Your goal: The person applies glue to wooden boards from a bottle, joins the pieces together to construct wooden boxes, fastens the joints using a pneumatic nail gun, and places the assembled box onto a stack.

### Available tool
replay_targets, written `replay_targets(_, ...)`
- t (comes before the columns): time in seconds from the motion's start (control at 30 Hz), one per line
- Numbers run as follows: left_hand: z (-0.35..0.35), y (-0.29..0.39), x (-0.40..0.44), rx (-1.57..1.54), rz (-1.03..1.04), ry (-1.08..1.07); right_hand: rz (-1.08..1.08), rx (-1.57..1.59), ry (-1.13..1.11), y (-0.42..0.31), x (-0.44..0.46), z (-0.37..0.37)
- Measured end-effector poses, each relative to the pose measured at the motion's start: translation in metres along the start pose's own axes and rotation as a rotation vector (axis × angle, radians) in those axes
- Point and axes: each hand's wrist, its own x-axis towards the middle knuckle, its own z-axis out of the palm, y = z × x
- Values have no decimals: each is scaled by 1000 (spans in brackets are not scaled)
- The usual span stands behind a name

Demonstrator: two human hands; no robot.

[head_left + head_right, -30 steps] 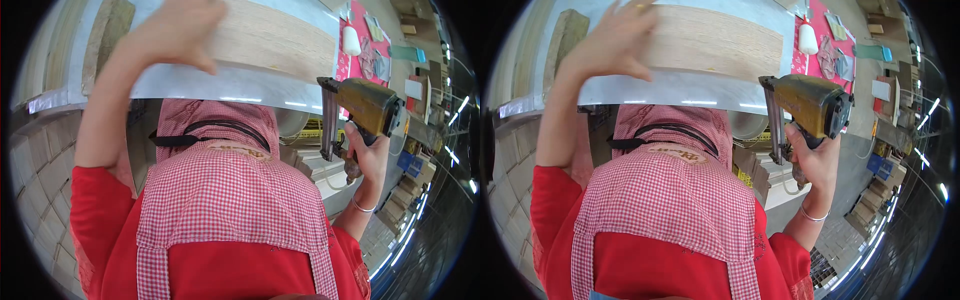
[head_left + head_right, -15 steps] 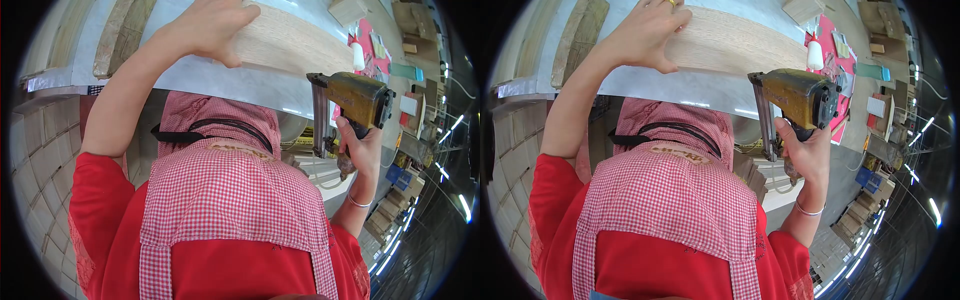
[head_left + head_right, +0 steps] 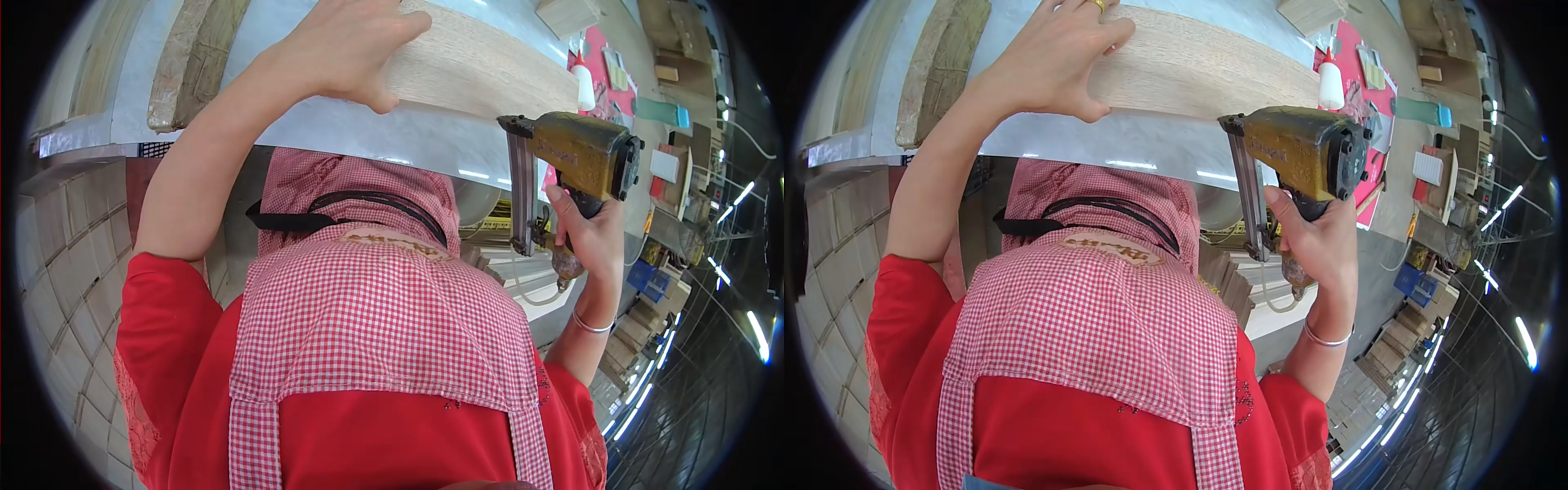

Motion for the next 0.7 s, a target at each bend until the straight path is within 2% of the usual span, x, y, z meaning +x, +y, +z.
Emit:
replay_targets(0.1, 15, -11, -8, -38, 23, 66, 6, -43, -15, -6, -1, 0)
replay_targets(0.17, 39, -26, -12, 47, 239, 440, -22, -142, 3, -12, -4, 2)
replay_targets(0.23, 45, -38, -19, 104, 330, 624, -51, -193, -3, -17, -6, 7)
replay_targets(0.3, 1, -22, -17, -33, 112, 121, -75, -76, -4, -21, -11, 13)
replay_targets(0.37, -8, -21, -16, -102, -5, -127, -92, -16, -8, -28, -11, 23)
replay_targets(0.7, -5, -37, -14, -226, 96, -89, -336, 38, -174, -50, 5, 67)
